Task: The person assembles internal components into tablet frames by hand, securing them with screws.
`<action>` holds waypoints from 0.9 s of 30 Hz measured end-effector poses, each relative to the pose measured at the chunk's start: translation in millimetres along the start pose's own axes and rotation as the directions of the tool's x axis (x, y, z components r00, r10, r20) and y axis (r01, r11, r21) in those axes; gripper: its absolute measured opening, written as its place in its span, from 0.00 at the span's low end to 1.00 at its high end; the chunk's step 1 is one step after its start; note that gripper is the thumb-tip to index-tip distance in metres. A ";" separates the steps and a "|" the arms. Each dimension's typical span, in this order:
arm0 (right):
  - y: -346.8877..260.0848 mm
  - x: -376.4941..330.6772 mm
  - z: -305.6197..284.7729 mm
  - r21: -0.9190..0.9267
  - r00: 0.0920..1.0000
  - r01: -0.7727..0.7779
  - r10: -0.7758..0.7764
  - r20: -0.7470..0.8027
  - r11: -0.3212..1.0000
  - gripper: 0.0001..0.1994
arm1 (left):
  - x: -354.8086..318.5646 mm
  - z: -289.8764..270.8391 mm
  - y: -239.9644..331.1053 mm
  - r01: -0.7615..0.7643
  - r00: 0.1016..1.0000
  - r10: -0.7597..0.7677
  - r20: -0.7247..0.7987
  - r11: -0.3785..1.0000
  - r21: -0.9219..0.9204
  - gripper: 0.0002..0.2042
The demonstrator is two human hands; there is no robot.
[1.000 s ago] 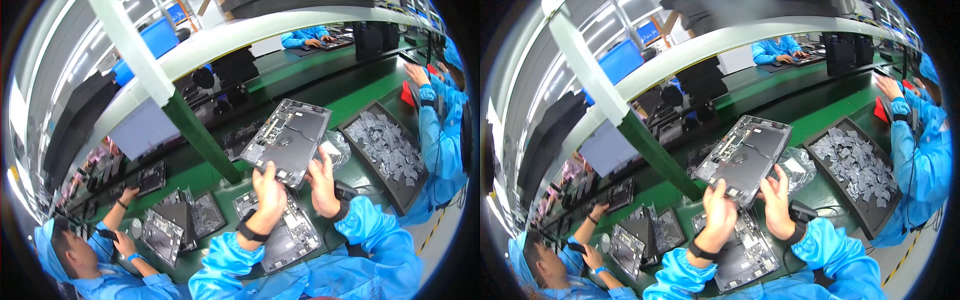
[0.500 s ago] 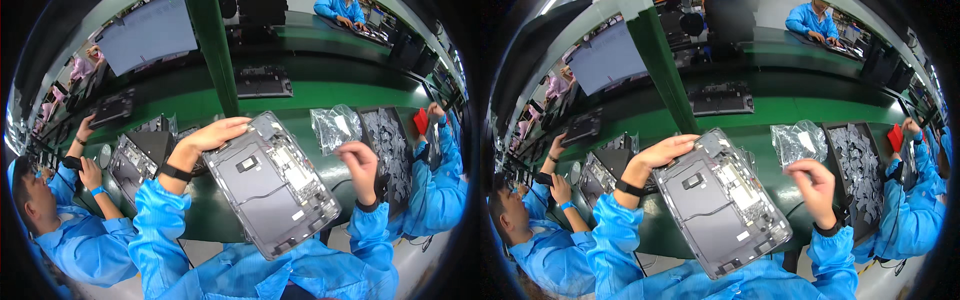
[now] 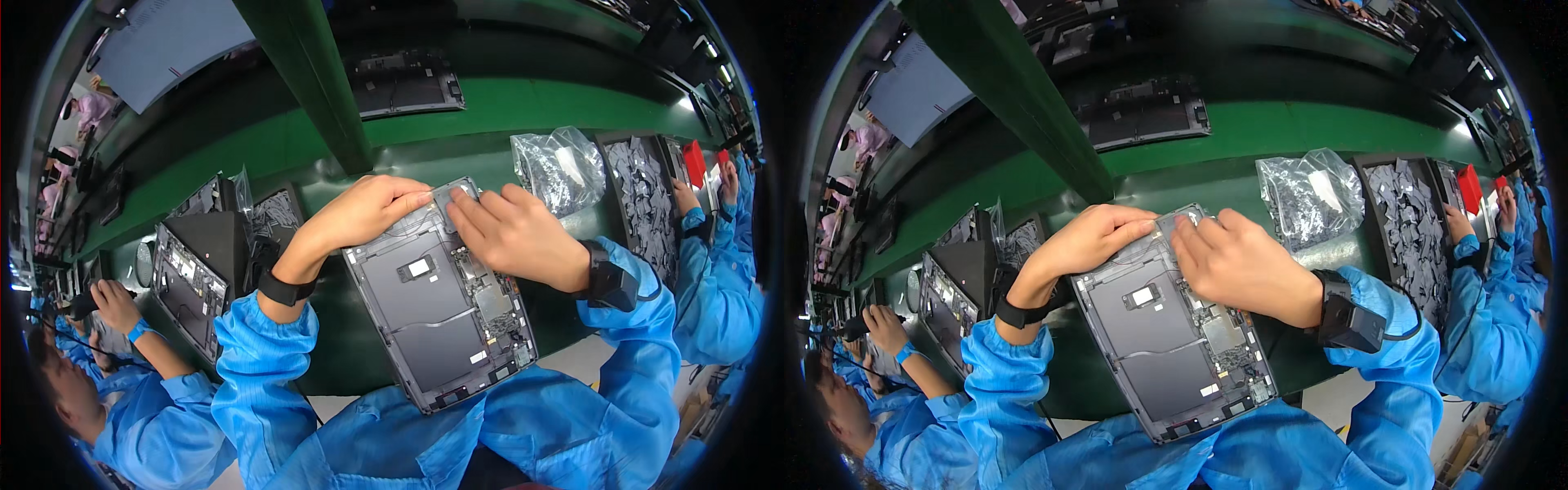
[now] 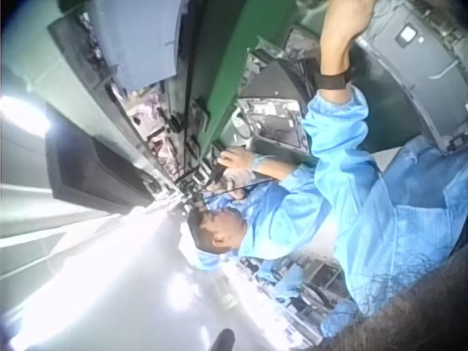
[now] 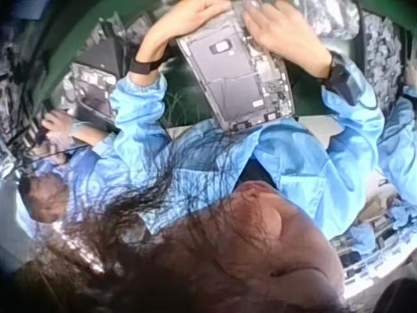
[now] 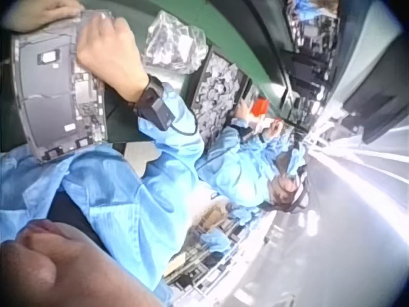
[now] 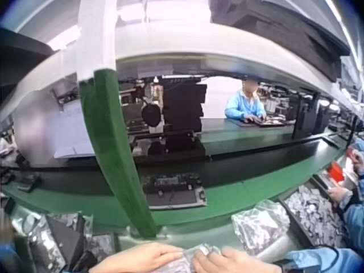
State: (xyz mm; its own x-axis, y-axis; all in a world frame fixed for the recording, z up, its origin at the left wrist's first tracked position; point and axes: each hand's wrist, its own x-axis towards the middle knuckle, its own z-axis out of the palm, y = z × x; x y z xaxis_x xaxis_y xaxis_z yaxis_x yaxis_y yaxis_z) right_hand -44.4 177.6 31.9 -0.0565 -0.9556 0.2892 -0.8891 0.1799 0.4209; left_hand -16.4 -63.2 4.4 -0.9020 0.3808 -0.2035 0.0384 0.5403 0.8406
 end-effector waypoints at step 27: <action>42.4 -94.0 79.8 0.359 0.765 -0.621 0.639 0.080 0.697 0.06 | -132.1 49.1 -58.7 0.567 0.567 -0.084 -0.819 0.761 0.315 0.08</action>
State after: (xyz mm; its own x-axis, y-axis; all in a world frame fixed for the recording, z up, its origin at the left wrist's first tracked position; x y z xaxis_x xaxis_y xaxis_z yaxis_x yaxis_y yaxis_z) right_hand -113.0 256.5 -46.0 -0.6481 -0.6344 0.4213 -0.7478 0.6346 -0.1950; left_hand 121.5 -108.3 -42.7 -0.8672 -0.4441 0.2251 -0.3470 0.8633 0.3664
